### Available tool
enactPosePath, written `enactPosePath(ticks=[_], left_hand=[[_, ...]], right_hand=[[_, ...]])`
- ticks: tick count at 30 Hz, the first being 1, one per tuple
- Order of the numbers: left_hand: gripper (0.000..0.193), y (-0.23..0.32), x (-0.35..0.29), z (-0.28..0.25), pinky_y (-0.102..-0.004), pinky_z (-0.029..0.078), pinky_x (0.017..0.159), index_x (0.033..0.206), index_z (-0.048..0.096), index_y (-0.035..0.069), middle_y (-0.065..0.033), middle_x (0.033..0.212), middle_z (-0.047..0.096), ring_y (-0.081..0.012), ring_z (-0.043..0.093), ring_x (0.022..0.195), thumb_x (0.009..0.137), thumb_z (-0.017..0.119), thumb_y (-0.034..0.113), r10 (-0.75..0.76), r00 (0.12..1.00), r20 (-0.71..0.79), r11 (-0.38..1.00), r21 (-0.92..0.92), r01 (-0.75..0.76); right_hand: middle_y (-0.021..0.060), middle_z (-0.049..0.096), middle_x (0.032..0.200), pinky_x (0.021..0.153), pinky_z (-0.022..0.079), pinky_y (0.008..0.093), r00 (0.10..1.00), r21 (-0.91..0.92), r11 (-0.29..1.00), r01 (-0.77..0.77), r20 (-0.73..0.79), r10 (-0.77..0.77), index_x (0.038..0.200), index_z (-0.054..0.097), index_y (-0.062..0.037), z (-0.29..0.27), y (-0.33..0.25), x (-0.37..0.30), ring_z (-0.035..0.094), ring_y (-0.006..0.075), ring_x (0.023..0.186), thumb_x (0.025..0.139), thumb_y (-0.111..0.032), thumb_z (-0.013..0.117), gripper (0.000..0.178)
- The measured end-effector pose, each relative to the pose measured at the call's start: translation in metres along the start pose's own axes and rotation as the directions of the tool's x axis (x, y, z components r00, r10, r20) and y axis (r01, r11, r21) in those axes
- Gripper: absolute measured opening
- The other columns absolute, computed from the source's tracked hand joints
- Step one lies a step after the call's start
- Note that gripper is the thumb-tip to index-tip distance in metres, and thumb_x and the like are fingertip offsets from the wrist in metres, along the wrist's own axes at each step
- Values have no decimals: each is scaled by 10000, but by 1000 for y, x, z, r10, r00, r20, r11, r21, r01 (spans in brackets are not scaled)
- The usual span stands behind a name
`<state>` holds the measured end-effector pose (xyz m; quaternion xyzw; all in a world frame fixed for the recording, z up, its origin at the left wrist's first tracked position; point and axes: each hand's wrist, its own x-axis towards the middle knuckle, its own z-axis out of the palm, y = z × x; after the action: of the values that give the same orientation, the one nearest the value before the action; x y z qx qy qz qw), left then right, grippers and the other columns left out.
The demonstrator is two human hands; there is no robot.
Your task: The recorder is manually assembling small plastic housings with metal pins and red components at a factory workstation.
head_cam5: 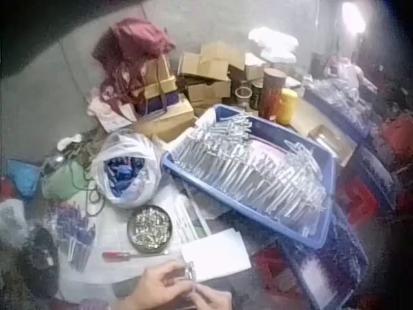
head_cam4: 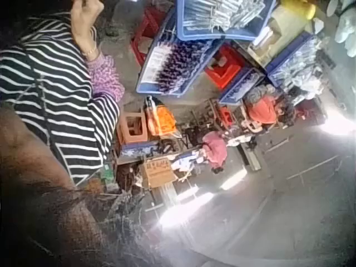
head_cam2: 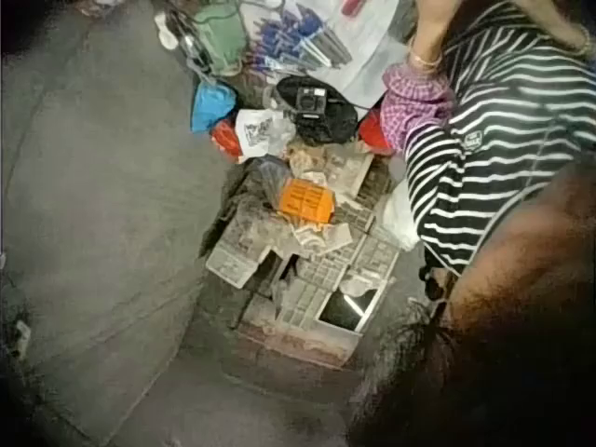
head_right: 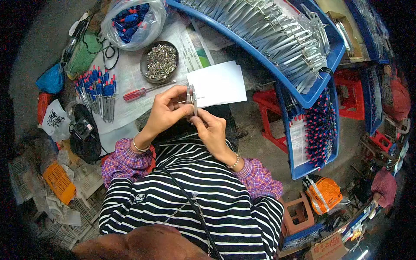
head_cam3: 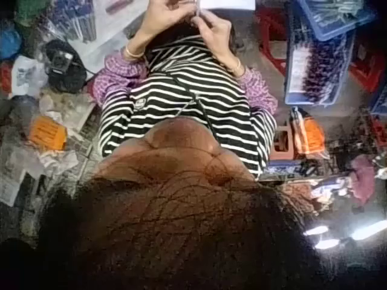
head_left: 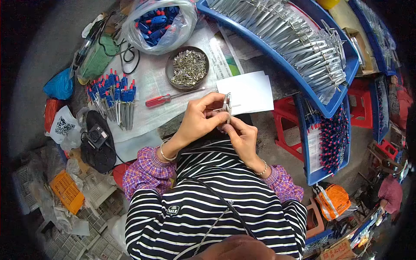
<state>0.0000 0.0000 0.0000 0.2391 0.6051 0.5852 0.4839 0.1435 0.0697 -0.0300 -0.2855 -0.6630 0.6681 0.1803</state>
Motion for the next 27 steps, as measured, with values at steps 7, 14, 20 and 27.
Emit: enactPosePath(ticks=[7, 14, 20, 27], left_hand=[[179, 3, 2, -1, -227, 510, 612, 922, 601, -72, -59, 765, 596, -94, 598, 695, 768, 667, -9, 328, 944, -40, 835, 479, -270], [157, 3, 4, -6, -231, 480, 543, 878, 595, -82, -67, 705, 565, -78, 559, 630, 818, 642, 56, 239, 970, 36, 818, 531, -221], [157, 4, 2, 4, -263, 403, 481, 833, 618, -43, -102, 676, 563, -144, 528, 532, 762, 668, 88, 422, 906, -27, 779, 521, -348], [174, 2, 2, -9, -278, 385, 468, 811, 604, -36, -94, 629, 548, -145, 503, 506, 745, 687, 101, 320, 941, 110, 773, 545, -326]], right_hand=[[95, 694, 799, 631, 514, 243, 998, -116, 991, 58, -32, -62, 1022, 643, 39, 3, 2, -1, 656, 120, 710, 811, 8, 632, 214], [95, 694, 792, 627, 512, 232, 1000, -56, 998, -5, 6, 5, 1001, 645, 45, 0, 1, 0, 651, 105, 701, 813, 10, 629, 192], [130, 675, 733, 524, 474, 235, 979, -109, 980, 169, -100, -180, 981, 648, 35, 2, 2, 5, 638, 114, 609, 786, -6, 654, 200], [108, 694, 782, 615, 503, 227, 996, -103, 994, 30, 88, -21, 997, 659, 35, -8, 1, 5, 645, 93, 700, 816, -12, 630, 190]])
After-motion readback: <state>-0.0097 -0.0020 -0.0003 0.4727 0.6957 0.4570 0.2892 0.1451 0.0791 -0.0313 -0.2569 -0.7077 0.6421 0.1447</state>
